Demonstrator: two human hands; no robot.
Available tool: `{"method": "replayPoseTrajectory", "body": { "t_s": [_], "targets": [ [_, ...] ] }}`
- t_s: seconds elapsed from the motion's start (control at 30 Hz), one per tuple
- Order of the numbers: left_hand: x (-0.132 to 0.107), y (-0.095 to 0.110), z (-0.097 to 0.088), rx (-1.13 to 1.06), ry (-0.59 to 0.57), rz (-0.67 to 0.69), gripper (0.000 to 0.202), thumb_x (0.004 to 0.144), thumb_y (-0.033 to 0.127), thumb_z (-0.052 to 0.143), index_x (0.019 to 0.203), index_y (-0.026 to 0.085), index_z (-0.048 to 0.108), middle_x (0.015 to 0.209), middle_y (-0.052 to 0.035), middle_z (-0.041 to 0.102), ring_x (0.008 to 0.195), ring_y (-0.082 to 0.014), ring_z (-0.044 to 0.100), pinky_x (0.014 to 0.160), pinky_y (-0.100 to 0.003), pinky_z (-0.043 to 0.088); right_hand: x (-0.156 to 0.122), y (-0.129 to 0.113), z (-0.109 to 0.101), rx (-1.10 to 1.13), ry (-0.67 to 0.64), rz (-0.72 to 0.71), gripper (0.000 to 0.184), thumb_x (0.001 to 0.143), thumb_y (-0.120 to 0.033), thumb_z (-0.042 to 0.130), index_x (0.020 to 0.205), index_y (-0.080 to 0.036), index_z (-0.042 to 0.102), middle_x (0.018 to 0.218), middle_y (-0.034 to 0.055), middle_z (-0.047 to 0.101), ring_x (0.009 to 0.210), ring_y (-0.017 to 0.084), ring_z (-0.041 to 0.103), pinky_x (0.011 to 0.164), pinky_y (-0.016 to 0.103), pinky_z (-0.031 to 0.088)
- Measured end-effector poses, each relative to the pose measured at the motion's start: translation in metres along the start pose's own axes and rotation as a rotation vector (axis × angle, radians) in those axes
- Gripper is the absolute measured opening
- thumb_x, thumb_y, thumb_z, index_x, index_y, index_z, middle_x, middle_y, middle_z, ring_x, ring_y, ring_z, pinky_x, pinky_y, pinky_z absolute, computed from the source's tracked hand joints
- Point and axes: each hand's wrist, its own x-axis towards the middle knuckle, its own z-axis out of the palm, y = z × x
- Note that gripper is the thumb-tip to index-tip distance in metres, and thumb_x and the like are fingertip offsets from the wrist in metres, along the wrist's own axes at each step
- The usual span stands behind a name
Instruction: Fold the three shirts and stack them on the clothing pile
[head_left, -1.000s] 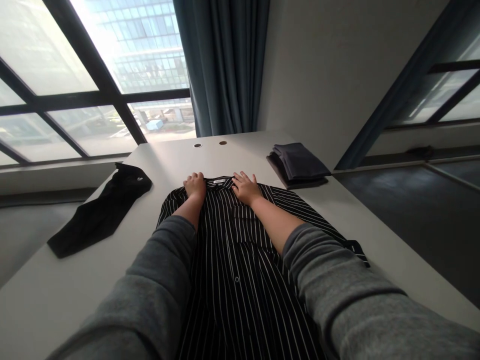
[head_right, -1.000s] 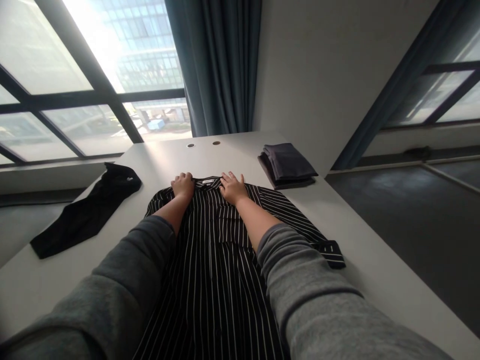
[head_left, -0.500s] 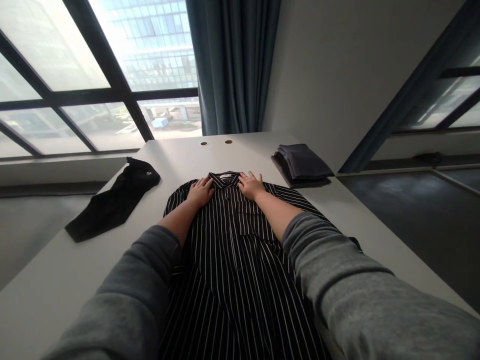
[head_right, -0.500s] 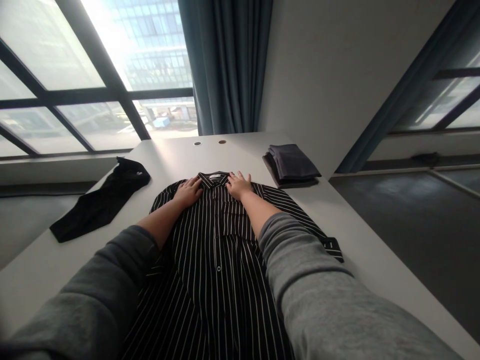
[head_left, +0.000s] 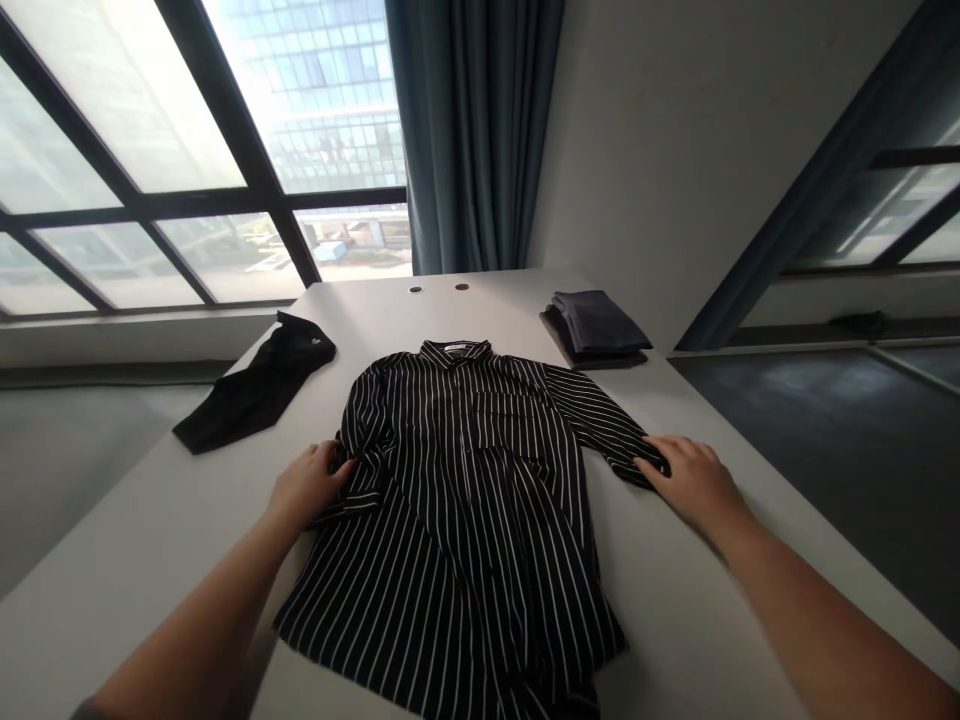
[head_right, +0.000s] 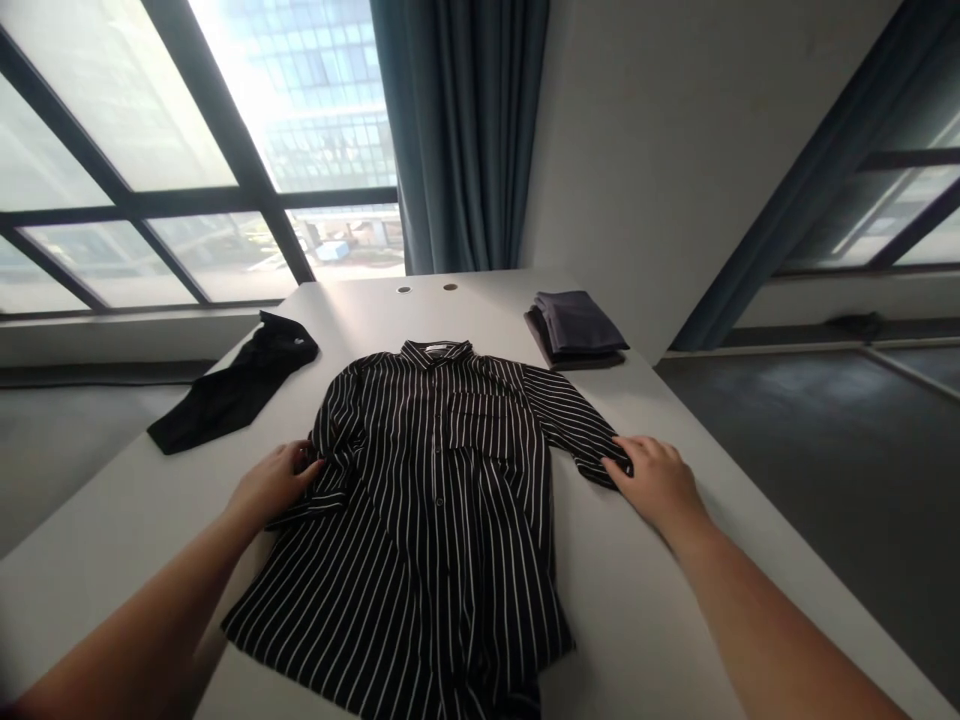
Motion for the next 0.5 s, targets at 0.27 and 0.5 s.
{"method": "replayPoseTrajectory", "body": {
  "t_s": [0.27, 0.5],
  "targets": [
    [-0.043, 0.013, -0.002, 0.029, 0.112, 0.283, 0.049, 0.093, 0.057, 0.057, 0.133, 0.03, 0.064, 0.135, -0.0107, 0.065, 0.122, -0.0344, 0.062, 0.107, -0.046, 0.047, -0.011, -0.011, -0.013, 0.022, -0.131, 0.214, 0.054, 0.083, -0.062, 0.065, 0.122, -0.026, 0.074, 0.125, 0.0144, 0.072, 0.111, 0.04, 0.066, 0.084, 0.051, 0.054],
    [-0.035, -0.023, -0.003, -0.033, 0.087, 0.198, 0.034, 0.096, 0.029, 0.044, 0.12, 0.023, 0.068, 0.121, -0.01, 0.072, 0.106, -0.0278, 0.07, 0.089, -0.036, 0.052, 0.013, 0.012, -0.015, 0.266, 0.03, 0.021, 0.037, 0.073, -0.009, 0.057, 0.102, -0.021, 0.076, 0.107, 0.0076, 0.076, 0.097, 0.025, 0.07, 0.084, 0.032, 0.052]
  ]
}}
